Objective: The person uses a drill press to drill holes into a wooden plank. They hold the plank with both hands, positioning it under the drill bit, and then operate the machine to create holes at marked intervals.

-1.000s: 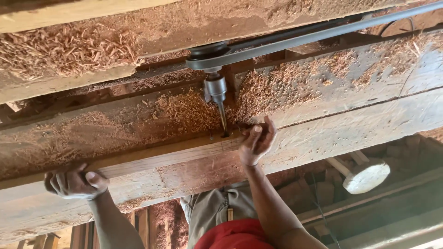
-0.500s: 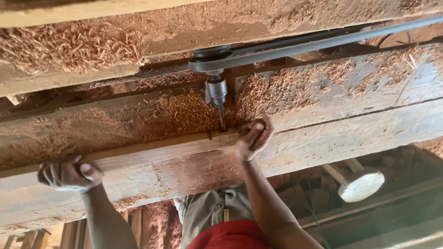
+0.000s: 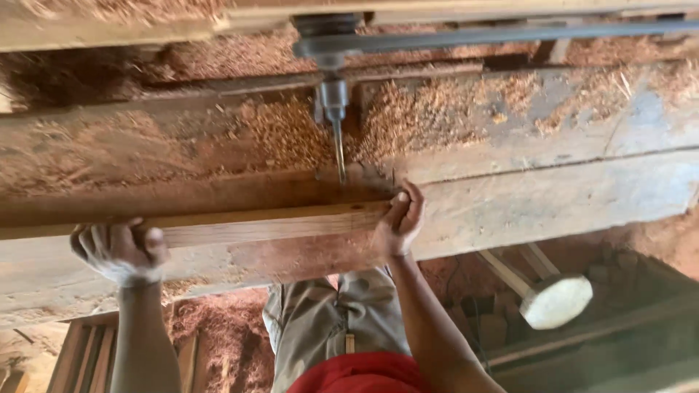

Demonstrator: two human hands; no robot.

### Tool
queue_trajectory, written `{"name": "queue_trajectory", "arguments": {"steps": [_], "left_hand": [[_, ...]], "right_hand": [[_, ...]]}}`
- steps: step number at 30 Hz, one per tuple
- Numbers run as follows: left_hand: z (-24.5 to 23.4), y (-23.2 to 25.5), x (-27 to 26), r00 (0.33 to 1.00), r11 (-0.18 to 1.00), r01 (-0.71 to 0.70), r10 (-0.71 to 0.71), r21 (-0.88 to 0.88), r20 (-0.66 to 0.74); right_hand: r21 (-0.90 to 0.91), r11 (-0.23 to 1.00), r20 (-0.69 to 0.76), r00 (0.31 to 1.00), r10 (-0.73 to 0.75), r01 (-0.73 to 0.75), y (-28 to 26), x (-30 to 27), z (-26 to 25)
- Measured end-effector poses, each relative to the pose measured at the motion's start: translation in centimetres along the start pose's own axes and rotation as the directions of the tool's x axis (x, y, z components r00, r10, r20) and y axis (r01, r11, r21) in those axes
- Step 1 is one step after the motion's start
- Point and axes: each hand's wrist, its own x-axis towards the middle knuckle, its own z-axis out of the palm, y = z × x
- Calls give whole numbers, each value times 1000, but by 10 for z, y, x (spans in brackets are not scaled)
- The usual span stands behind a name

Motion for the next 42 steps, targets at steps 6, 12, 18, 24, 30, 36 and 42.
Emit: {"name": "queue_trajectory", "arguments": {"steps": [6,12,18,24,30,36,42], "left_hand": [[-85,49,12,792,960,-272,258,-60,553],[-43,-119,-83,886,940,-252,320,-232,335],[-49,-79,-94,939,949,-317,312,8,143],[-21,-91,-111,921,927,-358,370,109,-119],[-29,-86,-116,938,938,-324,335,120,-93],[-33,-80,-125,969,965,-244,246,98,-9],[-43,-60,-117,968,953,-245,251,176,-12]], "right_hand": [[25,992,-88,989,123,-121,19,2,-68],[-175,984,-81,997,20,-34,-18,-58,-126],[81,864,104,866,488,-497,-27,-149,-113],[28,817,335,776,535,-576,-32,-176,-98],[-73,815,404,730,551,-575,-40,-172,-93],[-112,799,463,680,568,-591,-34,-174,-90],[-179,793,495,643,584,-582,-42,-172,-85]]}}
